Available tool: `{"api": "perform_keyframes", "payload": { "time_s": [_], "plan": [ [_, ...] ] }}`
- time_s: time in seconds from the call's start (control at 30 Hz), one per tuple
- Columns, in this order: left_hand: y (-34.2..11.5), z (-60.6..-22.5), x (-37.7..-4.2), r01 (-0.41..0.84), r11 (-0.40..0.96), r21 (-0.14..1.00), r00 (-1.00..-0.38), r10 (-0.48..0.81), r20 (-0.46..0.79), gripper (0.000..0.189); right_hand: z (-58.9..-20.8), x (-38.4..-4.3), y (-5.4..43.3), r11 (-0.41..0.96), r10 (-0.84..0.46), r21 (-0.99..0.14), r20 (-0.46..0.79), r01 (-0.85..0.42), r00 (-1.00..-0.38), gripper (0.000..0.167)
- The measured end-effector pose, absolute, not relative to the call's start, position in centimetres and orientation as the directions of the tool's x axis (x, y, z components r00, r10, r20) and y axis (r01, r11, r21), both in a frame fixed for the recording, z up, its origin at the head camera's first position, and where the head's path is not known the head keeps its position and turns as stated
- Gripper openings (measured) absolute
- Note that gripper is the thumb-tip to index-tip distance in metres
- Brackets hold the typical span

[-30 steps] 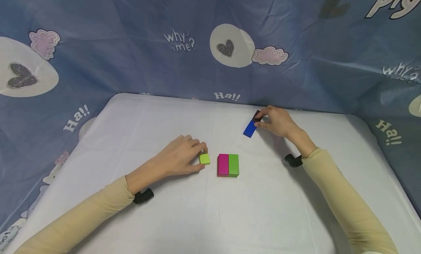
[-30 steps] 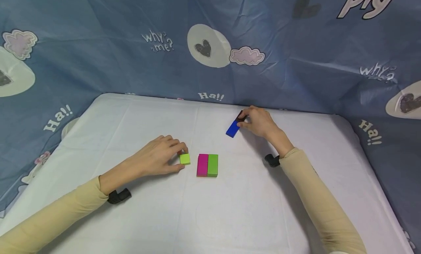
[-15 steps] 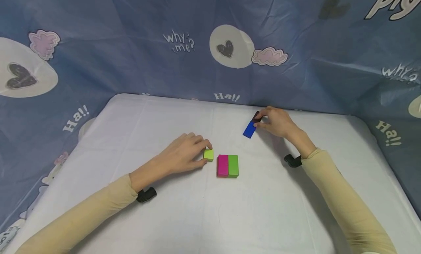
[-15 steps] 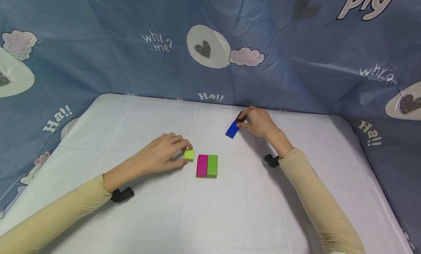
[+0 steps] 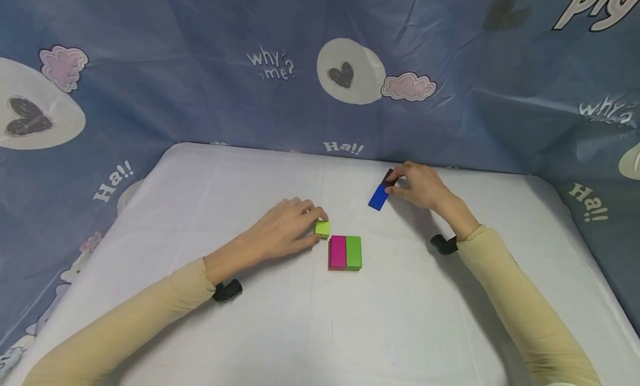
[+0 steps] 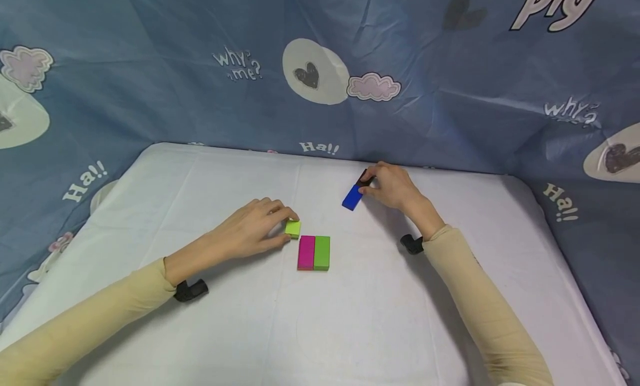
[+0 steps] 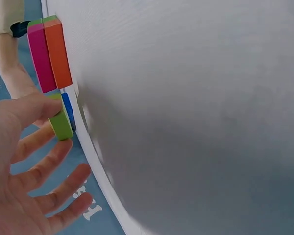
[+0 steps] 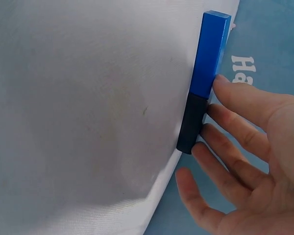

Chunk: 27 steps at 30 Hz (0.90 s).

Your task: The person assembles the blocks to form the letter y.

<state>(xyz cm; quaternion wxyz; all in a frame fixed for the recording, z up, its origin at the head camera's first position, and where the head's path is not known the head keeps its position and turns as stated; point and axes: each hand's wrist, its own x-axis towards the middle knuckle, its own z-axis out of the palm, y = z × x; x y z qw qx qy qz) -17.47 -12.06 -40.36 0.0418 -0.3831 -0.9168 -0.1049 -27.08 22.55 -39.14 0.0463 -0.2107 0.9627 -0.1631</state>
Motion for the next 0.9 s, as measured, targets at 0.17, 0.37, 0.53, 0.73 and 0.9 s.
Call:
{"api": "perform_keyframes", "payload": {
  "time_s": [0.17,0.37,0.53,0.73,0.9],
  "plan": [
    [-11.9,-40.2,-17.8,0.712,0.682,0.164,-0.702,0.697,0.149,0.034,-39.2,-27.1,22.8,0.863,-0.414,-0.330,-0.032,-0.381,-0.910,0.035],
    [-11.9,-40.5,-18.2,0.715,0.681,0.157,-0.699,0.700,0.148,0.034,-39.3,-27.0,22.9,0.862,-0.412,-0.339,-0.038,-0.376,-0.910,0.035],
    [-11.7,-40.7,-18.6,0.714,0.681,0.160,-0.700,0.692,0.176,0.033,-39.4,-27.0,22.8,0.861,-0.410,-0.344,-0.039,-0.373,-0.911,0.035],
    [-11.1,-41.0,-19.3,0.712,0.676,0.191,-0.702,0.695,0.158,0.032,-39.4,-27.0,22.7,0.861,-0.409,-0.345,-0.033,-0.373,-0.912,0.035],
    [-10.2,-40.6,-19.9,0.697,0.671,0.252,-0.707,0.701,0.090,0.036,-39.3,-27.0,22.7,0.859,-0.412,-0.348,-0.032,-0.376,-0.911,0.035]
  ]
}}
